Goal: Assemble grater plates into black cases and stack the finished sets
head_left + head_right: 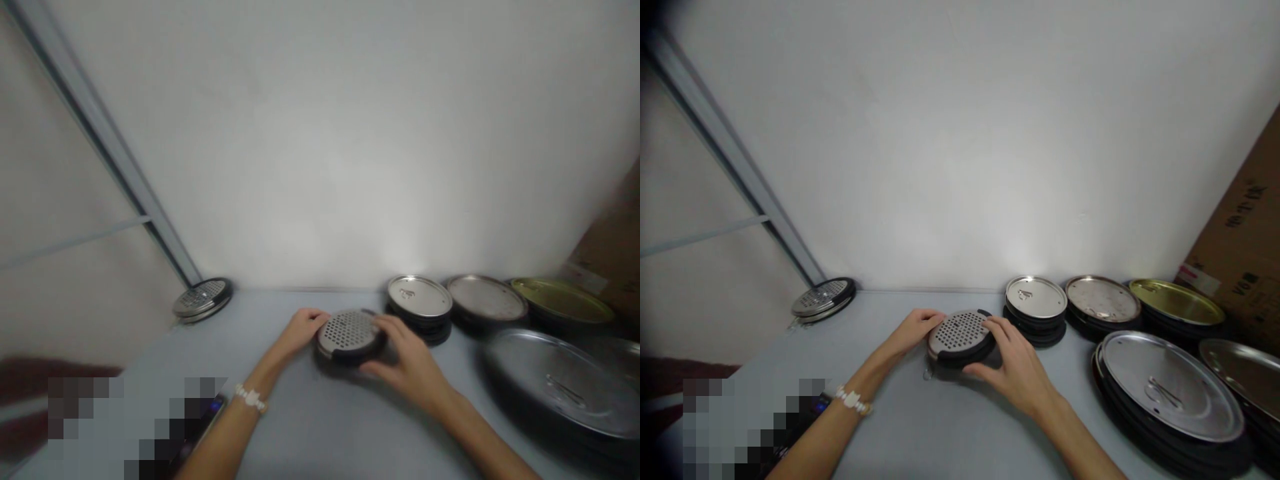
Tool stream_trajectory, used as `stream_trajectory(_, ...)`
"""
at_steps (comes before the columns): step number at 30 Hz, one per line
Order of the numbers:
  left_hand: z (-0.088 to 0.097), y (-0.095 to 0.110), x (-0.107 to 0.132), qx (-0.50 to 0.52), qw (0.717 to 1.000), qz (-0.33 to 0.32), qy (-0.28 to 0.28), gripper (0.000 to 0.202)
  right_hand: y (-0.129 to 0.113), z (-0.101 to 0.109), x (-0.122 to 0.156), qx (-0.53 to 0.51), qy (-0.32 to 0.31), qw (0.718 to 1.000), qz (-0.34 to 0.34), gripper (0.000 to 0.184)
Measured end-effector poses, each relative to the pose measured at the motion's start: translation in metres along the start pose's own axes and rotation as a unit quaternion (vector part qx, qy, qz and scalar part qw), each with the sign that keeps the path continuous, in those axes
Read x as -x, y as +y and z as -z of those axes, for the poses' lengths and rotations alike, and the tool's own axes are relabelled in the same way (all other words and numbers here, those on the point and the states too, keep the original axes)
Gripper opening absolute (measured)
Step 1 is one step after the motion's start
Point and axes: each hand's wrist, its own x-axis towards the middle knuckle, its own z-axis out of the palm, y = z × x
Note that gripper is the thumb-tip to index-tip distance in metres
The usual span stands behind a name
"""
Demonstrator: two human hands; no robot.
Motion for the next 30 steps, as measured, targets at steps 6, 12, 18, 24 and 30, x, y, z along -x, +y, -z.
stream_trajectory(6, 0.003, 0.019, 0.017, 0.070, 0.984, 0.068, -0.148, 0.066, 0.000, 0.008, -0.004, -0.043, 0.137, 0.988, -0.062, 0.038)
stream_trajectory(12, -0.001, 0.031, 0.031, 0.108, 0.937, 0.101, -0.318, 0.100, 0.015, -0.003, -0.010, -0.103, 0.190, 0.966, -0.142, 0.038)
stream_trajectory(18, -0.015, 0.021, 0.029, -0.012, 0.957, 0.097, -0.275, 0.073, 0.021, -0.014, -0.013, -0.149, 0.167, 0.959, -0.174, 0.038)
stream_trajectory(24, -0.017, 0.013, 0.024, -0.064, 0.983, 0.034, -0.169, 0.049, 0.027, -0.019, -0.014, -0.141, 0.123, 0.967, -0.176, 0.036)
stream_trajectory(30, -0.017, 0.004, 0.020, -0.058, 0.987, 0.065, -0.132, 0.039, 0.031, -0.034, -0.010, -0.166, 0.110, 0.967, -0.161, 0.039)
